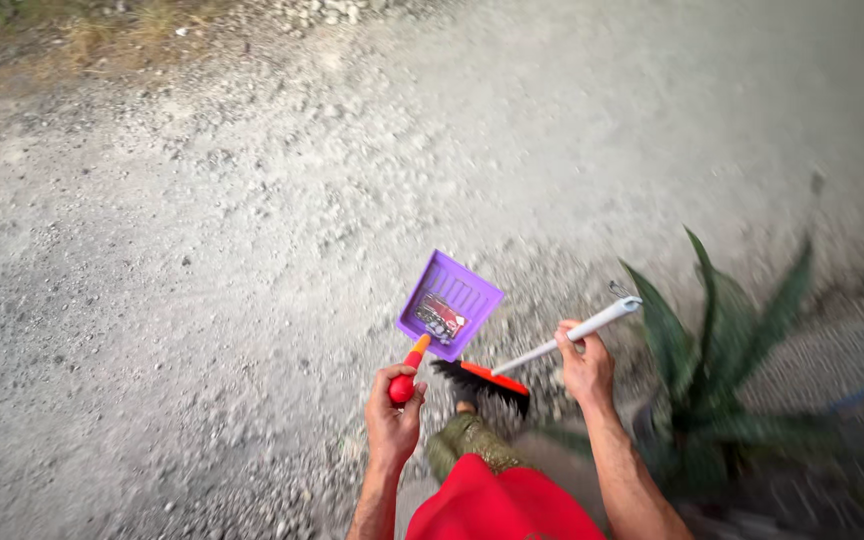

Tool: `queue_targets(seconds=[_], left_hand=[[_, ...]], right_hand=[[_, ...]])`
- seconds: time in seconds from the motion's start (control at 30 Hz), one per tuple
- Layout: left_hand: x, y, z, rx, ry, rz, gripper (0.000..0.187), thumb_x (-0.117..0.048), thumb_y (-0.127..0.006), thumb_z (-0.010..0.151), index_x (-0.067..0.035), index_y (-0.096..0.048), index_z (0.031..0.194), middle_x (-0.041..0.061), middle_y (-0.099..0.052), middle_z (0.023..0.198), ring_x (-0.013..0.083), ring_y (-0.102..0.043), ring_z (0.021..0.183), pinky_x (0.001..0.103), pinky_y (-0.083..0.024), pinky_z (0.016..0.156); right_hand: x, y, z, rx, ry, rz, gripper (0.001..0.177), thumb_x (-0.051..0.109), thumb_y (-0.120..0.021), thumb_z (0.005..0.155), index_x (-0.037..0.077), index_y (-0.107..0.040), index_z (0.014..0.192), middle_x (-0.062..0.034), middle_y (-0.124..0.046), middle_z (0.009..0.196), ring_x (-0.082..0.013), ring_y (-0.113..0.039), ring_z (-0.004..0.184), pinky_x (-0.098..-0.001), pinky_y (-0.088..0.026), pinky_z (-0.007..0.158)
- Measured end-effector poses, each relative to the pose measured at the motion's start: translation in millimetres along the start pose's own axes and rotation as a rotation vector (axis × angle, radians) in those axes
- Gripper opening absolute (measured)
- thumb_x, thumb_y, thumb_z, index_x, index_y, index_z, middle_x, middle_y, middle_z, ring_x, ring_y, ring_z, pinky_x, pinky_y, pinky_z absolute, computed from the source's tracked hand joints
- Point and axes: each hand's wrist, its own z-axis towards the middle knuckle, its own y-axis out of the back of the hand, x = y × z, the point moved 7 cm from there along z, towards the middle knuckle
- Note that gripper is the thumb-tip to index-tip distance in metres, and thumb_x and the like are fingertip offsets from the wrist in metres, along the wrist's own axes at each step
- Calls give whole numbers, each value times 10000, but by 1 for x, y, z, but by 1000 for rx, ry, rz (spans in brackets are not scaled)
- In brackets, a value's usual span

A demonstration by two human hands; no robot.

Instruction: The person carries a dustpan and broom components through a yard and assembles the broom by attaching the handle to the brush head against a brick wall.

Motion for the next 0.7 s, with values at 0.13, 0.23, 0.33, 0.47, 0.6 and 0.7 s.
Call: queue_targets(seconds=[0.13,0.23,0.33,0.47,0.6,0.7], left_hand=[[46,-34,122,-31,91,-65,246,-31,-747,894,-77,-616,1097,31,-646,1006,112,-632,776,275,-552,657],[53,-55,208,-36,-59,-53,262,-5,-736,898,-67,-596,1111,47,-649,1076,111,-625,847,281,-544,662],[65,-76,282,-24,89,-57,261,-19,-753,872,-79,-610,1083,42,-655,1063,109,-649,801,273,-557,647],[54,-94,386,-29,50,-37,254,-36,-765,887,-76,-627,1097,64,-665,1029,131,-631,830,268,-547,663],[56,-109,485,-14,-142,56,271,-25,-779,879,-68,-623,1097,64,-678,1037,160,-641,962,301,-522,858],[81,-121,565,11,-99,6,295,-34,-792,856,-67,-620,1093,51,-674,1075,172,-627,986,321,-510,880]], right_hand=[[0,-80,117,46,51,41,265,246,-721,937,113,-714,1167,-81,-770,1033,-212,-738,945,-365,-563,827],[-9,-140,192,117,-82,-4,266,271,-695,998,110,-708,1209,-111,-746,1048,-247,-718,963,-397,-545,801],[-2,-186,266,167,-140,-27,275,288,-688,957,129,-718,1179,-92,-766,1042,-230,-742,959,-372,-573,832],[36,-228,370,156,61,10,250,238,-680,966,93,-701,1170,-108,-755,1084,-257,-725,975,-388,-560,848],[43,-276,460,122,99,-37,256,194,-676,951,93,-696,1185,-101,-751,1093,-259,-717,969,-387,-556,843],[54,-312,521,68,213,-57,214,196,-683,981,74,-703,1156,-111,-741,1083,-277,-707,980,-388,-549,844]])
